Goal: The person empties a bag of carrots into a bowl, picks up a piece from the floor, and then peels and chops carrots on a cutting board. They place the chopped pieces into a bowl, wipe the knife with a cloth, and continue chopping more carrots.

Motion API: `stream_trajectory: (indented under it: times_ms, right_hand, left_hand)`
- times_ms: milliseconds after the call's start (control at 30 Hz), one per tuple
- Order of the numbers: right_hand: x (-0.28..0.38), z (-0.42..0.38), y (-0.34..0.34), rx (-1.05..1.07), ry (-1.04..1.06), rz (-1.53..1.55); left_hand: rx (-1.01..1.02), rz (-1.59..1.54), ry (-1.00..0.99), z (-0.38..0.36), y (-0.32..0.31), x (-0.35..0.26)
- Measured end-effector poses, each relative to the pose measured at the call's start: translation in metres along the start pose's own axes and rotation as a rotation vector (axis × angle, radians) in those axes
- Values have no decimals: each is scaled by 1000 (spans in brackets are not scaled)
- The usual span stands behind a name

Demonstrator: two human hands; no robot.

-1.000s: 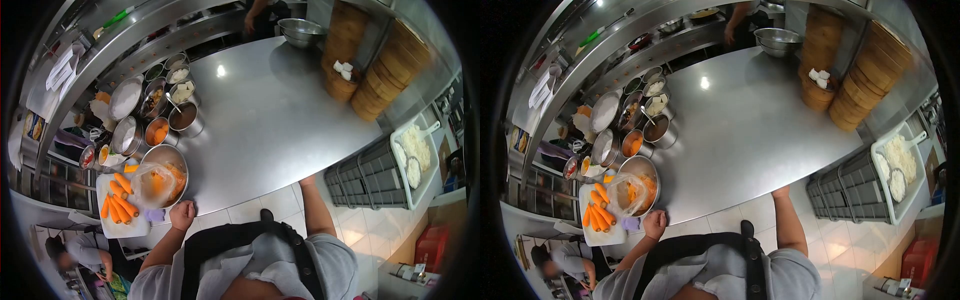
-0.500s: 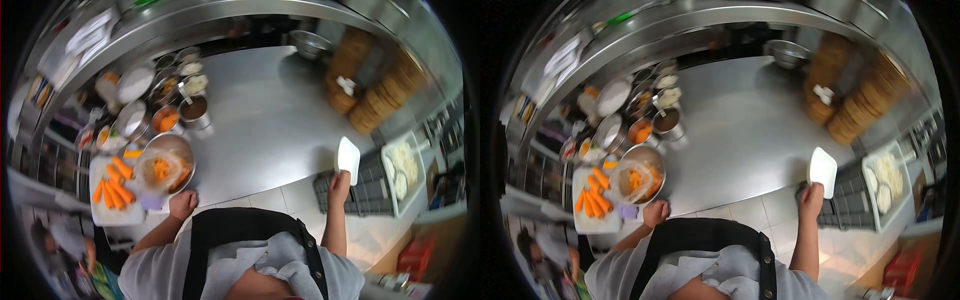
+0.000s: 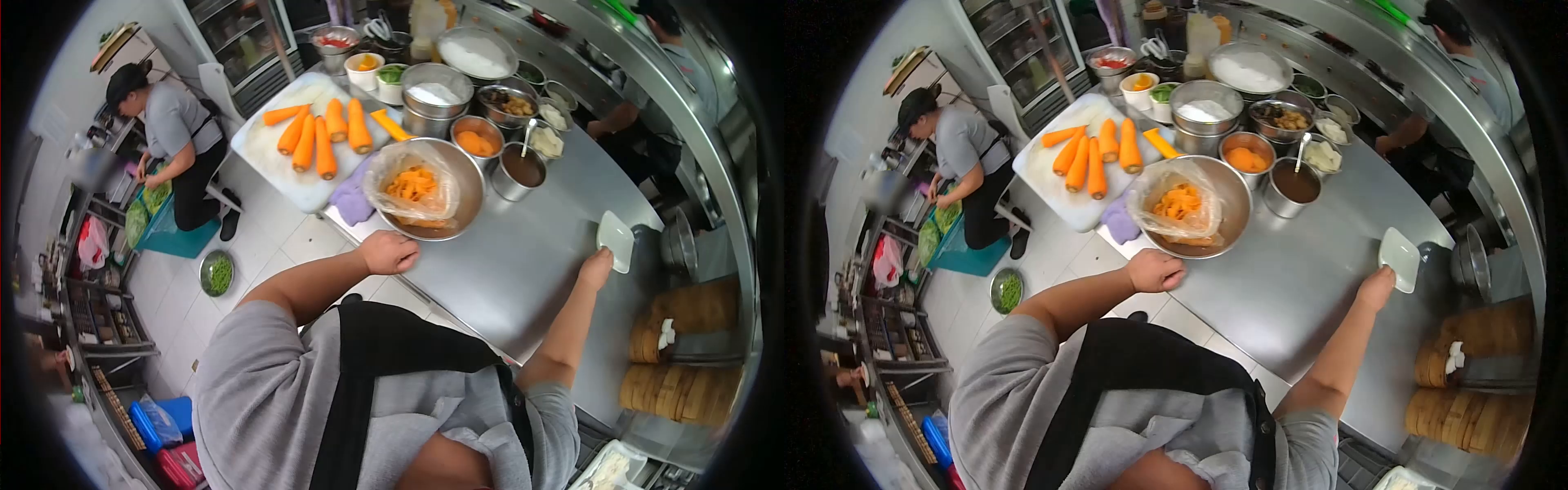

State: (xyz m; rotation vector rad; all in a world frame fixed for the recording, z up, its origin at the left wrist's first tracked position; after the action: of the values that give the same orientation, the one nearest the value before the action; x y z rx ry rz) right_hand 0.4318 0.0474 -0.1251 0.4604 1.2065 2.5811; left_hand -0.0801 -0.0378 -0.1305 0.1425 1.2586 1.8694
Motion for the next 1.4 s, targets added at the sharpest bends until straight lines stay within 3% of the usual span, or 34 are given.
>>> stream_trajectory:
  times_ms: [67,233,300,367,467,567,700,833,900,1033,1233,1400]
  right_hand:
    - [31,4,8,-66,-62,15]
    - [178,-28,79,-140,242,494]
    - [249,-53,121,-140,499,780]
    - [316,-72,169,-128,730,762]
    - [397,-86,191,116,765,744]
    - [473,-83,174,324,614,506]
    - [547,-62,103,558,506,195]
    - [567,-55,12,748,409,-36]
    - [562,-60,-17,802,384,-61]
    - [562,-64,-22,695,360,-47]
    - [589,-56,37,496,489,-211]
    - [582,-57,121,542,357,-105]
  left_hand:
    - [-28,-17,-28,-1,-2,1]
    - [-14,-120,-73,-3,-2,8]
    - [-1,-187,-120,-5,-2,10]
    - [-19,-294,-198,-8,-2,16]
    - [-52,-512,-304,-19,14,29]
    - [-11,-570,-439,-47,66,63]
    - [-88,-544,-345,-88,148,128]
    - [-224,-495,-59,-141,199,179]
    - [-231,-472,177,-173,210,196]
    - [-281,-450,474,-216,218,212]
    - [-214,-235,456,-195,237,216]
    - [-216,-152,513,-155,235,240]
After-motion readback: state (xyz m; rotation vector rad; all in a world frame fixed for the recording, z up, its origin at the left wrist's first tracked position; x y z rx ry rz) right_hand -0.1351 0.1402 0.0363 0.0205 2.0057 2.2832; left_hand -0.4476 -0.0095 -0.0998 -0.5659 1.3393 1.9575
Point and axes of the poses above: each hand's wrist, its own z-axis towards the middle knuckle, its own y-axis out of the back of the hand, x = y × z, the point moved 1 cm from there along z, towards the middle knuckle, and after that the axes turned 6 degrees about -x, right-handed, at the moved point
